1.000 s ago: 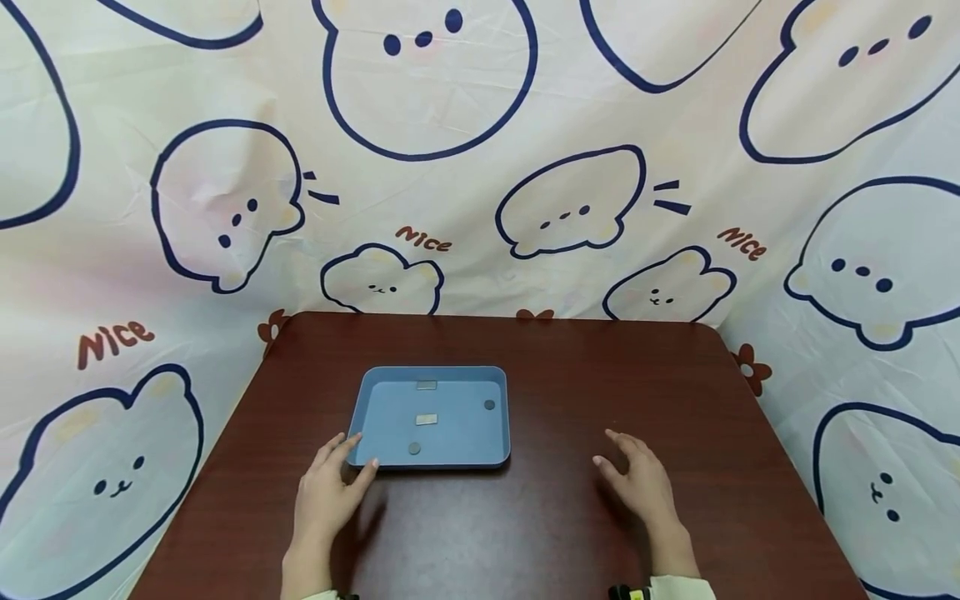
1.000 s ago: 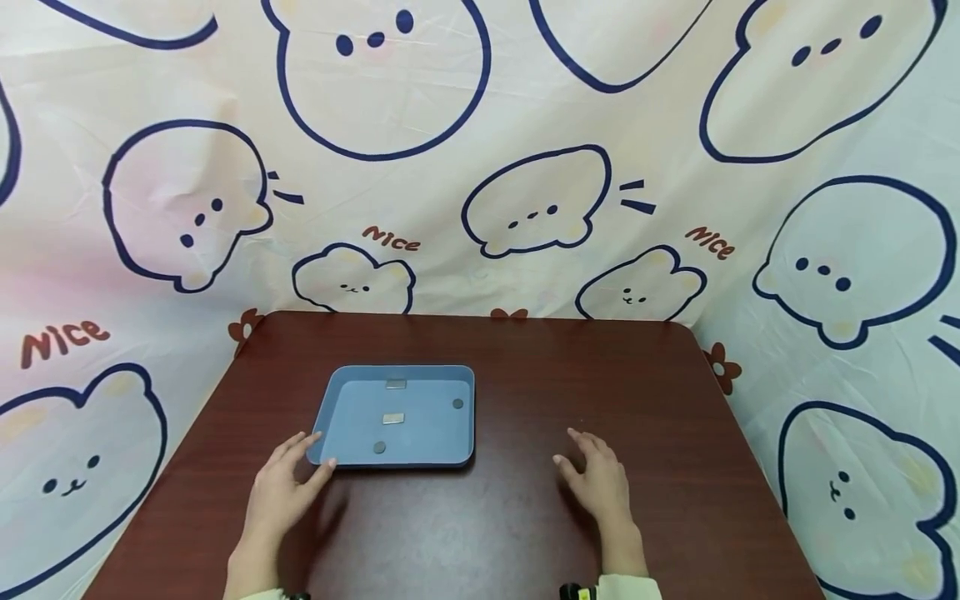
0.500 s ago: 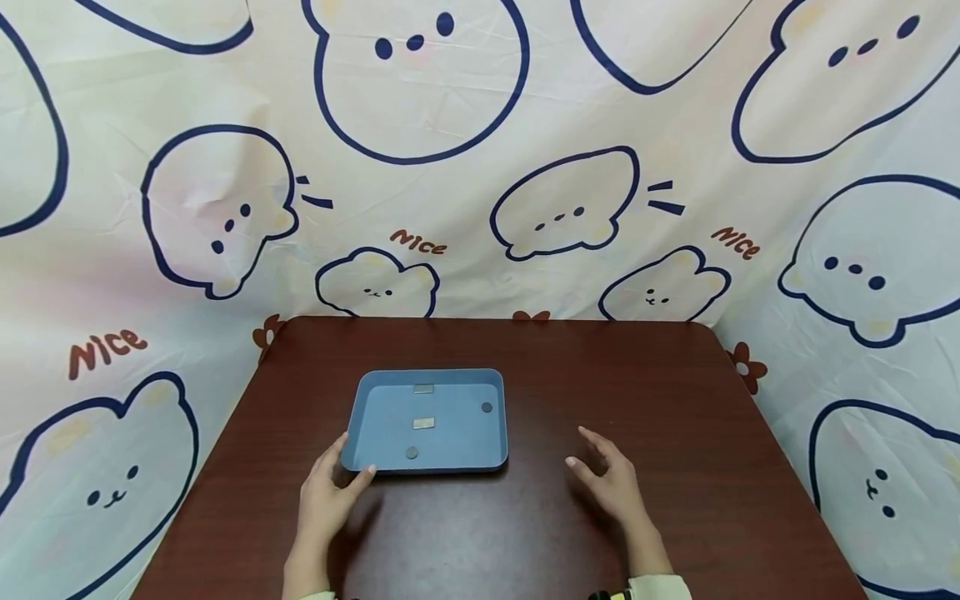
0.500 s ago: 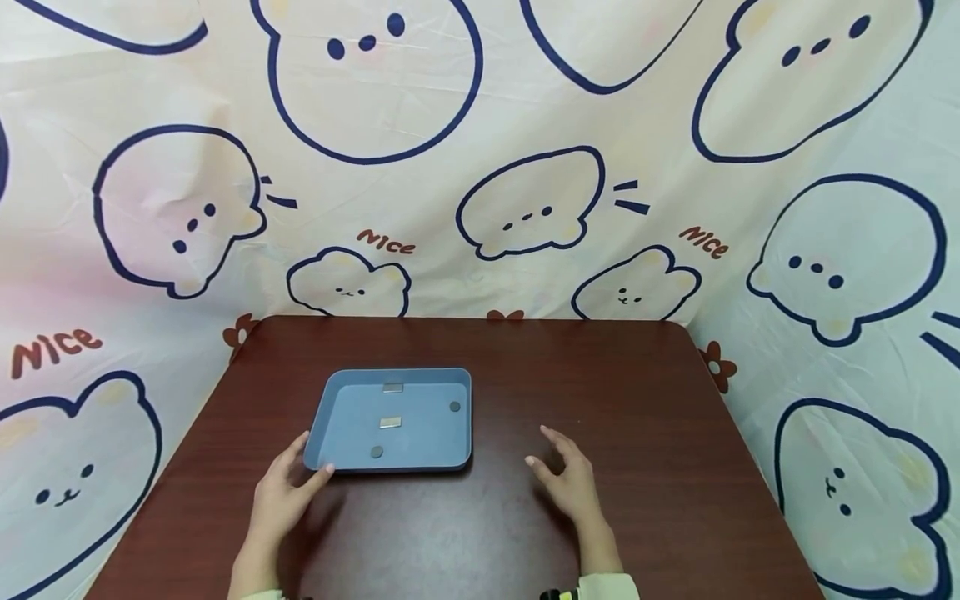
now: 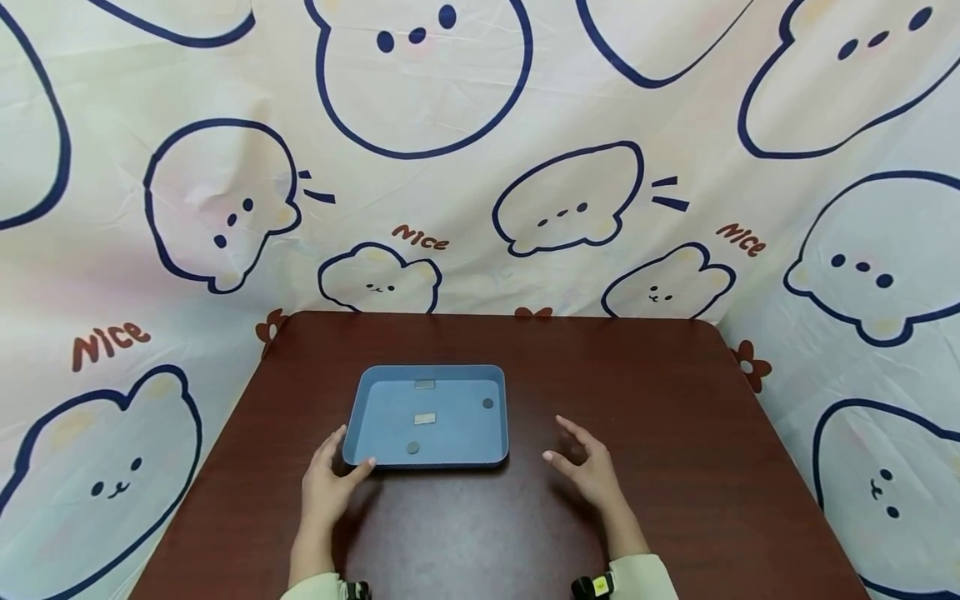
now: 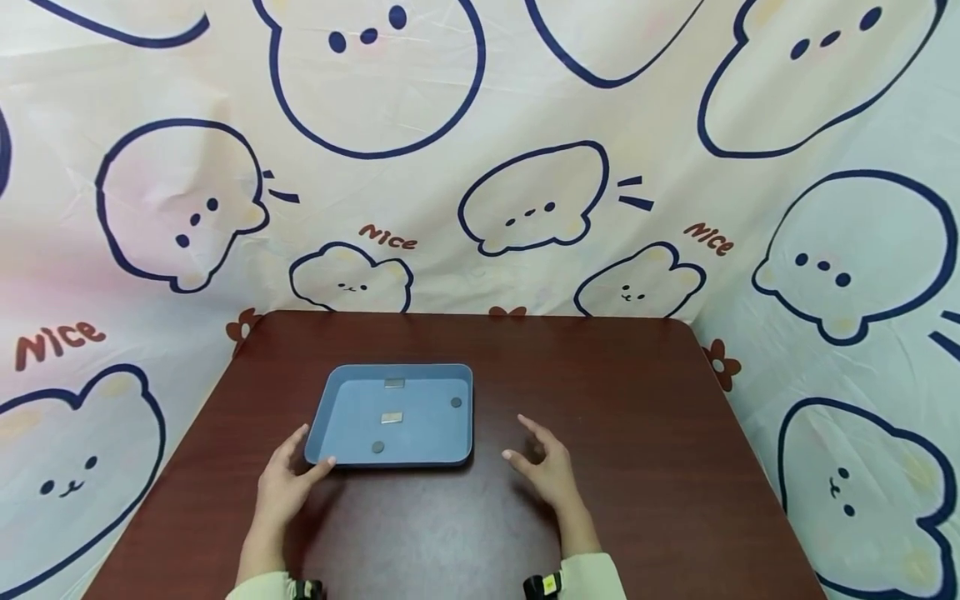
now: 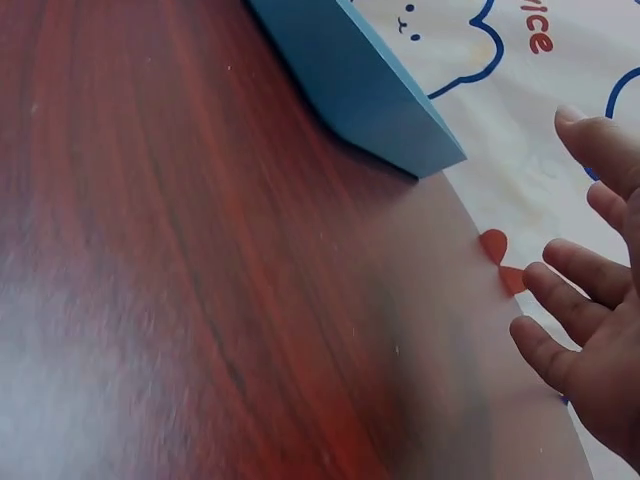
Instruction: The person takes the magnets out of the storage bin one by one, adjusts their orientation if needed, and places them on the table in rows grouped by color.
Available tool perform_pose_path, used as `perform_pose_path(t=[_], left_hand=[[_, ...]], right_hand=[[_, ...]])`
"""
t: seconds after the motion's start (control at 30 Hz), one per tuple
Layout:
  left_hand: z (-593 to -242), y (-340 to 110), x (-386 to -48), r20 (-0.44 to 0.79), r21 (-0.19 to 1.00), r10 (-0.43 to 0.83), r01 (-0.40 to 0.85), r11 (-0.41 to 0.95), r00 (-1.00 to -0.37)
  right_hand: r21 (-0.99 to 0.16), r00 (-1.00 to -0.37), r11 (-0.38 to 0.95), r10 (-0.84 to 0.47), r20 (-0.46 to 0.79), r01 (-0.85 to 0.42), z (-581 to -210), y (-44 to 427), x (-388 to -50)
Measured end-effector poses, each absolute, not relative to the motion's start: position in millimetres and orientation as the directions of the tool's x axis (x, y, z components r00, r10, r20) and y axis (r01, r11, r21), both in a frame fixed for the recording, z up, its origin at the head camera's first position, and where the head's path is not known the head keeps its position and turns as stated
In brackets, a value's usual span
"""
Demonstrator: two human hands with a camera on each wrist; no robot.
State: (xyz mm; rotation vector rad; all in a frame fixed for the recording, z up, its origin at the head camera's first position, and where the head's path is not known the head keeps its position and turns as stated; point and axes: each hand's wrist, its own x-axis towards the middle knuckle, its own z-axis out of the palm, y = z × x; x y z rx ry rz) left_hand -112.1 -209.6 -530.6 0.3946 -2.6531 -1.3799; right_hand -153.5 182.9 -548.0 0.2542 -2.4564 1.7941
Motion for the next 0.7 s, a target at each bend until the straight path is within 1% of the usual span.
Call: perform_pose_path(t=[0.17, 0.4, 0.57, 0.7], left_hand=[[-532.4, -212.5, -113.3, -0.035, 0.822, -0.29, -0.192, 0.535, -0.956], [-533.7, -214.5, -117.1, -0.045, 0.822, -0.289, -0.2, 0.534, -0.956], [-534.1, -216.1, -117.6, -0.081, 0.819, -0.295, -0.232, 0.526, -0.952], [-537.1, -216.7, -117.9, -0.086, 0.812, -0.297, -0.24, 0.532, -0.951]], right_hand=[[-0.953, -0.984, 0.255, -0.11, 0.14, -0.164, -539.3, 174.2, -157.7], [-0.97, -0.971, 0.145, -0.168, 0.17, -0.195, -515.3, 162.0, -157.2], [-0.981, -0.968, 0.078, -0.189, 0.163, -0.18, -512.7, 154.9, -158.5], [-0.981, -0.963, 0.066, -0.214, 0.163, -0.18, -512.2, 149.2, -160.0]])
